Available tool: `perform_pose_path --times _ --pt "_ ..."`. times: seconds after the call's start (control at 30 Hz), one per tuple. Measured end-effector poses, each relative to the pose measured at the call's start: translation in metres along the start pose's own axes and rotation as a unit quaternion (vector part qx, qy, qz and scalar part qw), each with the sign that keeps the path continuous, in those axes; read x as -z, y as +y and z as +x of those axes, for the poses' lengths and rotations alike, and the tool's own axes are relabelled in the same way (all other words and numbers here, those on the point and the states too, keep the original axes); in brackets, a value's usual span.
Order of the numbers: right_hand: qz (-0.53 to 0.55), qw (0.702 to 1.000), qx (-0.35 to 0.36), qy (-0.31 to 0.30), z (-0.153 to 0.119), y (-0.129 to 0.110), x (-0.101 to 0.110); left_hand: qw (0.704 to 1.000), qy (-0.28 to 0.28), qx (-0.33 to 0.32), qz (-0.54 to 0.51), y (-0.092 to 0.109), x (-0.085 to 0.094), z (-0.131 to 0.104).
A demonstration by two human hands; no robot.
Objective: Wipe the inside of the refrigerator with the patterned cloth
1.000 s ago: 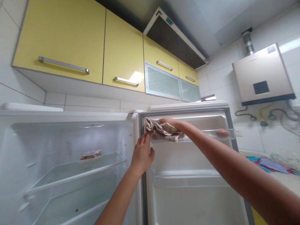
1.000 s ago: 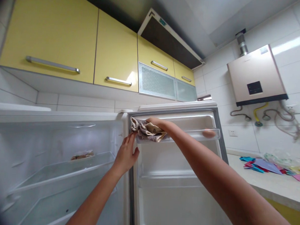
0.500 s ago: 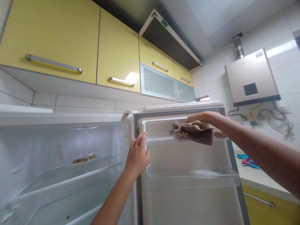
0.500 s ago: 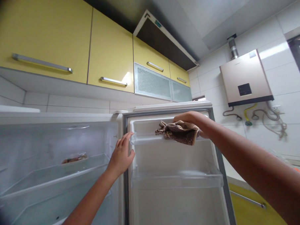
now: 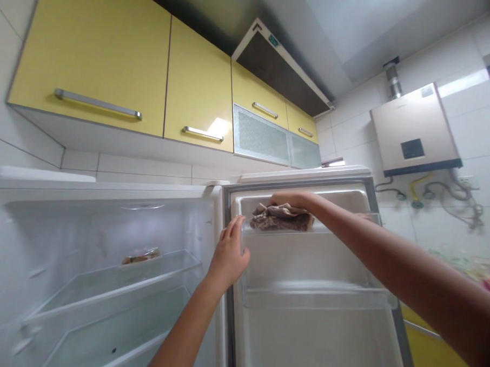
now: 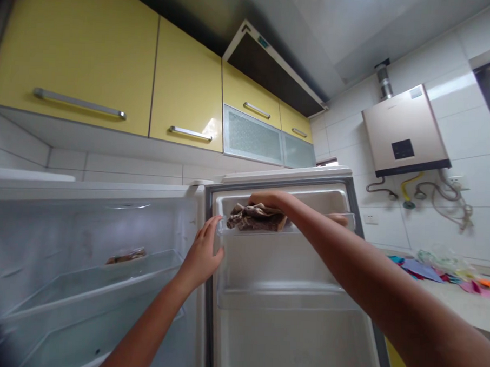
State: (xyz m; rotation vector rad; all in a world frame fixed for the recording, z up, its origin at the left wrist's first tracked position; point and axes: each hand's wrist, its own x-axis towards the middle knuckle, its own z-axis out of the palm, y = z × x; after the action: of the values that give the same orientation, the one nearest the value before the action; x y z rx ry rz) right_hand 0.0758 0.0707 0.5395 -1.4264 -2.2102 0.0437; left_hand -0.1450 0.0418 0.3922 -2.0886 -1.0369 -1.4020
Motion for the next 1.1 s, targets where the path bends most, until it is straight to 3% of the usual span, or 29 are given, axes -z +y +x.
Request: perform_pose_path --times 0.2,0.5,0.6,0.77,0.87,1.1 --pt "-0.144 0.98 0.135 0.025 0.031 -0.047 -0.021 1.0 0.022 0.009 -0.01 0.001 -0.004 -0.002" --pt "-0.344 0.88 0.301 0.132 0.001 -0.03 -0.01 0.999 -0.007 0.02 0.031 0.006 0.0 -0.001" --pt "-0.386 0.851 0.327 0.14 -0.003 -0.014 -0.005 0.999 -0.017 0.017 0.039 0.008 0.003 0.0" --pt "-0.491 0.774 0.366 0.164 -0.008 0.034 0.013 0.999 -0.021 0.01 0.036 0.009 0.005 0.001" --pt "-0.484 0.776 0.364 0.175 -0.017 0.066 0.027 0.999 -0.012 0.012 0.027 0.01 0.004 0.002" --pt "-0.456 0.817 0.32 0.147 -0.05 0.121 0.058 1.0 0.0 0.013 0.027 0.009 0.001 0.003"
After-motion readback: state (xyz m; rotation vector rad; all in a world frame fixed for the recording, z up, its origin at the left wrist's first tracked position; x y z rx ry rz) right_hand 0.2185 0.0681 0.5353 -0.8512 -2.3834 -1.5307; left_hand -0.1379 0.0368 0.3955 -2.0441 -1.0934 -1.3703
